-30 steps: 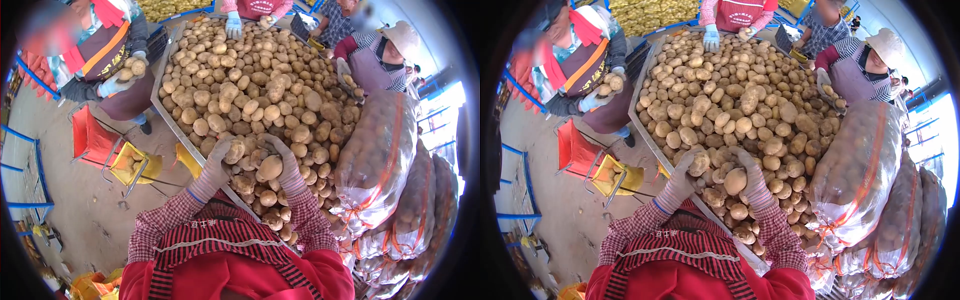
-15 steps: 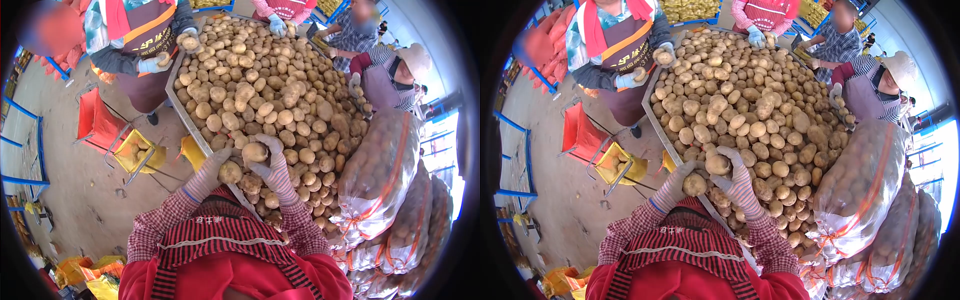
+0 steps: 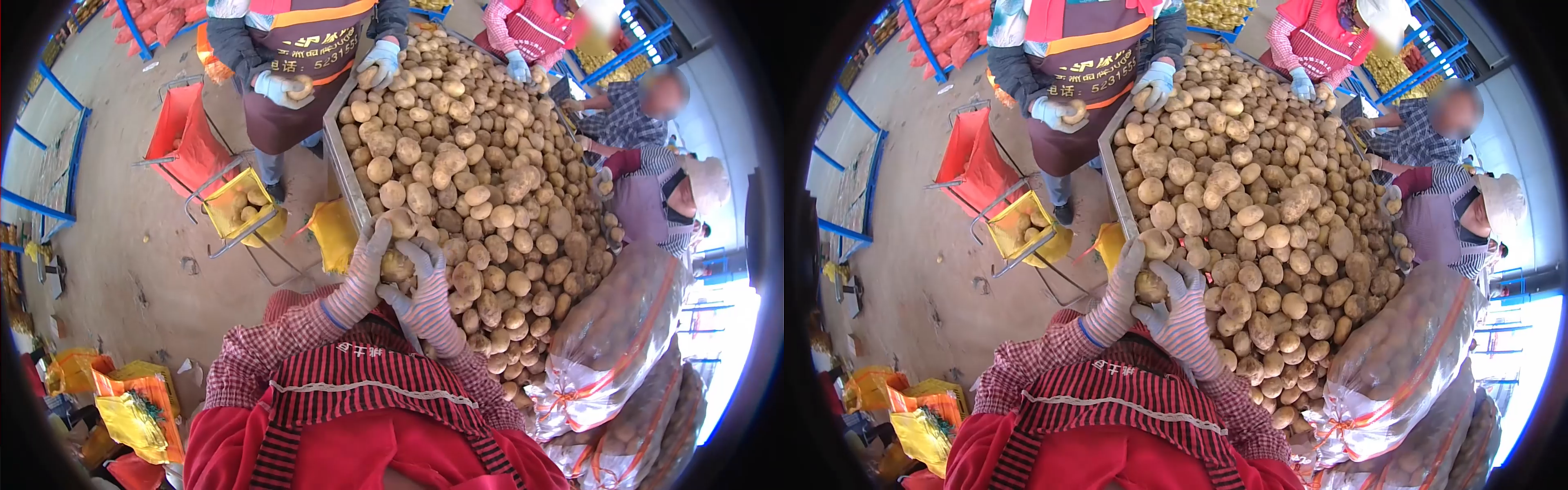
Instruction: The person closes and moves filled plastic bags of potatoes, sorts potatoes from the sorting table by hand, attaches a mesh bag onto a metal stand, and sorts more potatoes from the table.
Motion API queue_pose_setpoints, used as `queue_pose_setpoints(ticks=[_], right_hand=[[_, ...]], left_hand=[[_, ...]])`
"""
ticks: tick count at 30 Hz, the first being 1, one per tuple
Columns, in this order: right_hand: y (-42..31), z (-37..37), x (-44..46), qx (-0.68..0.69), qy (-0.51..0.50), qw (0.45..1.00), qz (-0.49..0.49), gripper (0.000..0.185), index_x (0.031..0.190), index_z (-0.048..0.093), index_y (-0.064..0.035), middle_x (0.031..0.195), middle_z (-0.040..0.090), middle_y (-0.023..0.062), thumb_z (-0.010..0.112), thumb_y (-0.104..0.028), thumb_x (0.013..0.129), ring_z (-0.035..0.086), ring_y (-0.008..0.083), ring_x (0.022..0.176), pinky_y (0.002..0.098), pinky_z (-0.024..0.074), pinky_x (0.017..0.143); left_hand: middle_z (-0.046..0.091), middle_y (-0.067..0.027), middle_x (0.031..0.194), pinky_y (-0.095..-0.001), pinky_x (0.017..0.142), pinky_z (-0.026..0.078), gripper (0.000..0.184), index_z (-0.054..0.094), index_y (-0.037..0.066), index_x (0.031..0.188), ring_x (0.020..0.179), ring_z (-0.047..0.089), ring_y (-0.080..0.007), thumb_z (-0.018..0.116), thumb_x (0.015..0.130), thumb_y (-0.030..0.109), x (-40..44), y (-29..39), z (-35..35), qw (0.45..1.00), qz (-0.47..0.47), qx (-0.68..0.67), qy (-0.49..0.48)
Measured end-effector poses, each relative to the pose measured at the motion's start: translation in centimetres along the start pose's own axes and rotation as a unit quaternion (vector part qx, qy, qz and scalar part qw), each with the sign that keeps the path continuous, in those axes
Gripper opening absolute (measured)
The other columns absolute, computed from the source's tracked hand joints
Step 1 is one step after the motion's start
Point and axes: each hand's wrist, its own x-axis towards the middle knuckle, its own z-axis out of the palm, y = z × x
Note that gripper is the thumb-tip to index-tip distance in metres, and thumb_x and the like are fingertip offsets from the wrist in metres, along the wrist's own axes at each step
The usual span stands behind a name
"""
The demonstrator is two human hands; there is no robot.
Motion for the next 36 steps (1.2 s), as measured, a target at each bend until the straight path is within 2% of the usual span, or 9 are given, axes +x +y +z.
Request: queue_pose_setpoints(ticks=[10, 12, 13, 17, 20, 27, 30, 34, 36], right_hand=[[4.2, 3.6, 0.1, 0.197, 0.120, 0.969, 0.092, 0.042, 0.112, 0.057, -0.0014, 0.110, 0.058, 0.0167, 0.070, -0.033, 0.086, 0.059, 0.0297, 0.099, 0.0416, 0.0501, 0.086], [4.7, 3.1, 1.1, 0.489, 0.183, 0.791, 0.318, 0.041, 0.108, 0.058, 0.0000, 0.100, 0.065, 0.0130, 0.051, -0.039, 0.100, 0.064, 0.0223, 0.091, 0.0337, 0.0538, 0.081], [5.0, 2.6, 1.6, 0.491, 0.175, 0.792, 0.318, 0.041, 0.108, 0.058, 0.0000, 0.100, 0.065, 0.0130, 0.051, -0.039, 0.100, 0.064, 0.0223, 0.091, 0.0337, 0.0538, 0.081], [8.3, -1.7, 3.2, 0.331, 0.182, 0.884, 0.276, 0.047, 0.111, 0.059, -0.0001, 0.103, 0.066, 0.0120, 0.039, -0.042, 0.105, 0.064, 0.0196, 0.093, 0.0317, 0.0536, 0.083], [12.8, -4.9, 3.8, -0.064, 0.228, 0.966, 0.103, 0.030, 0.127, 0.056, 0.0001, 0.121, 0.056, 0.0155, 0.056, -0.011, 0.099, 0.052, 0.0252, 0.115, 0.0373, 0.0442, 0.100], [15.8, -2.3, 7.4, -0.060, 0.129, 0.987, 0.078, 0.032, 0.128, 0.055, 0.0032, 0.125, 0.058, 0.0174, 0.052, -0.013, 0.101, 0.055, 0.0269, 0.113, 0.0376, 0.0464, 0.098], [14.5, 1.7, 9.0, -0.017, 0.035, 0.997, 0.071, 0.032, 0.128, 0.055, 0.0035, 0.124, 0.058, 0.0173, 0.051, -0.013, 0.100, 0.056, 0.0268, 0.112, 0.0372, 0.0472, 0.096], [13.4, 4.0, 10.0, 0.015, -0.037, 0.997, 0.060, 0.032, 0.128, 0.055, 0.0039, 0.123, 0.058, 0.0170, 0.049, -0.012, 0.100, 0.057, 0.0268, 0.110, 0.0367, 0.0483, 0.094], [13.1, 3.5, 9.7, 0.025, -0.044, 0.996, 0.068, 0.033, 0.128, 0.055, 0.0041, 0.123, 0.059, 0.0169, 0.048, -0.011, 0.100, 0.057, 0.0267, 0.109, 0.0364, 0.0489, 0.093]], left_hand=[[0.054, -0.0093, 0.134, -0.0476, 0.106, 0.043, 0.064, 0.045, 0.014, 0.141, 0.121, 0.054, -0.0268, 0.050, 0.096, 0.058, 0.8, 0.6, -1.6, 0.989, -0.052, -0.140, -0.001], [0.054, -0.0082, 0.135, -0.0524, 0.107, 0.042, 0.063, 0.043, 0.013, 0.142, 0.124, 0.052, -0.0257, 0.047, 0.096, 0.058, 0.0, 2.0, -1.0, 0.997, -0.065, -0.052, -0.007], [0.054, -0.0077, 0.135, -0.0550, 0.106, 0.041, 0.061, 0.042, 0.016, 0.143, 0.120, 0.056, -0.0254, 0.056, 0.094, 0.050, 0.2, 2.4, -1.6, 0.991, -0.059, -0.091, -0.077], [0.056, -0.0116, 0.127, -0.0522, 0.099, 0.049, 0.053, 0.044, 0.014, 0.139, 0.116, 0.059, -0.0282, 0.064, 0.092, 0.030, -0.9, 4.4, -2.2, 0.980, -0.016, -0.141, -0.141], [0.057, -0.0121, 0.129, -0.0429, 0.084, 0.055, 0.063, 0.043, 0.020, 0.141, 0.100, 0.064, -0.0245, 0.073, 0.085, 0.024, -1.9, 4.8, -4.9, 0.985, -0.013, -0.128, -0.113], [0.057, -0.0057, 0.082, -0.0287, 0.050, 0.044, 0.024, 0.059, 0.009, 0.101, 0.058, 0.052, -0.0159, 0.070, 0.081, 0.016, -11.5, 6.8, -17.3, 0.966, 0.077, -0.005, 0.247], [0.050, -0.0024, 0.066, -0.0310, 0.042, 0.038, 0.013, 0.059, 0.008, 0.085, 0.050, 0.047, -0.0151, 0.070, 0.081, 0.015, -19.1, 5.7, -23.1, 0.788, 0.119, -0.060, 0.601], [0.058, -0.0032, 0.070, -0.0352, 0.050, 0.047, 0.011, 0.065, 0.008, 0.087, 0.057, 0.055, -0.0169, 0.072, 0.082, 0.014, -38.0, -0.1, -28.4, 0.607, 0.335, -0.129, 0.709], [0.066, -0.0058, 0.088, -0.0318, 0.060, 0.052, 0.035, 0.068, 0.008, 0.107, 0.072, 0.063, -0.0203, 0.059, 0.097, 0.039, -54.0, -8.2, -35.8, 0.468, 0.350, -0.071, 0.809]])
